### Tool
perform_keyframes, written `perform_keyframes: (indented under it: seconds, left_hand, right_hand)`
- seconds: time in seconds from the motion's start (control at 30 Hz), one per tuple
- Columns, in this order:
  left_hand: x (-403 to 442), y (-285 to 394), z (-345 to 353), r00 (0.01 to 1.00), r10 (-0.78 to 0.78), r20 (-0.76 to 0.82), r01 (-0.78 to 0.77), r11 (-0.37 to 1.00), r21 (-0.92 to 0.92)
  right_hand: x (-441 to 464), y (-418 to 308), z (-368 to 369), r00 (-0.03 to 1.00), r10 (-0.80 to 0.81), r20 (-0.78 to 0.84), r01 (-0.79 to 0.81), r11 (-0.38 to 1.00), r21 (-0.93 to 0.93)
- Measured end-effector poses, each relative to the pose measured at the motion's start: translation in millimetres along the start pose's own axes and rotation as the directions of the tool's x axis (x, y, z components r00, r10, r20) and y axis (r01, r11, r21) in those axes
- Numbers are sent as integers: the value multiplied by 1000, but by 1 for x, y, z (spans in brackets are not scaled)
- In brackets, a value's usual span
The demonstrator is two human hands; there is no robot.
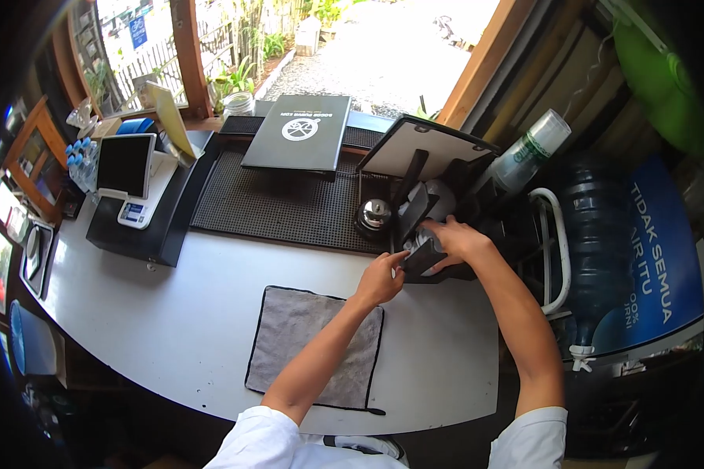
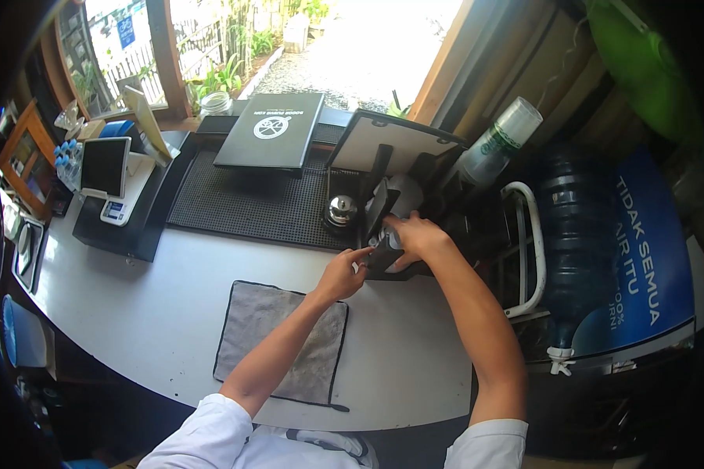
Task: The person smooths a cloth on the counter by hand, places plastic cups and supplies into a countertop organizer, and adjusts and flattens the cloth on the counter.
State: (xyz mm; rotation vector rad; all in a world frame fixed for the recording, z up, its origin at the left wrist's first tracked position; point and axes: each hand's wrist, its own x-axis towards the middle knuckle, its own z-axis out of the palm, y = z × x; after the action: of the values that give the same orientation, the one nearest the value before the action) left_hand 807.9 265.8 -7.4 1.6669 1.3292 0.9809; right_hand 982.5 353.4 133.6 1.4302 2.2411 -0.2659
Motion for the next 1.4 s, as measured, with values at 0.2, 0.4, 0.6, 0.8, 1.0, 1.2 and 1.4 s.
perform_keyframes:
  seconds: [0.2,0.4,0.6,0.8,1.0,1.2,1.4]
  left_hand:
    - [-4,-4,-5,999,-6,50,5,999,32]
    - [-2,-9,-10,999,23,32,-23,1000,14]
    - [-3,-10,-3,999,-2,51,3,1000,-24]
    - [-3,-16,0,999,-1,53,3,999,-45]
    - [-2,-15,2,999,-4,35,7,997,-71]
    - [-1,-14,1,999,-5,35,6,1000,-30]
    - [-1,-13,1,1000,-4,31,5,999,-48]
  right_hand:
    - [-10,-11,-10,997,74,30,-73,997,-15]
    - [-22,-9,-5,1000,-25,-5,24,994,-104]
    - [-5,-7,20,998,-65,-14,61,979,-197]
    - [-20,-8,15,984,-82,-161,64,991,-115]
    - [-15,-17,7,995,99,17,-97,992,-84]
    - [-11,-13,8,999,35,38,-35,999,1]
    - [1,6,15,995,-95,42,94,996,9]
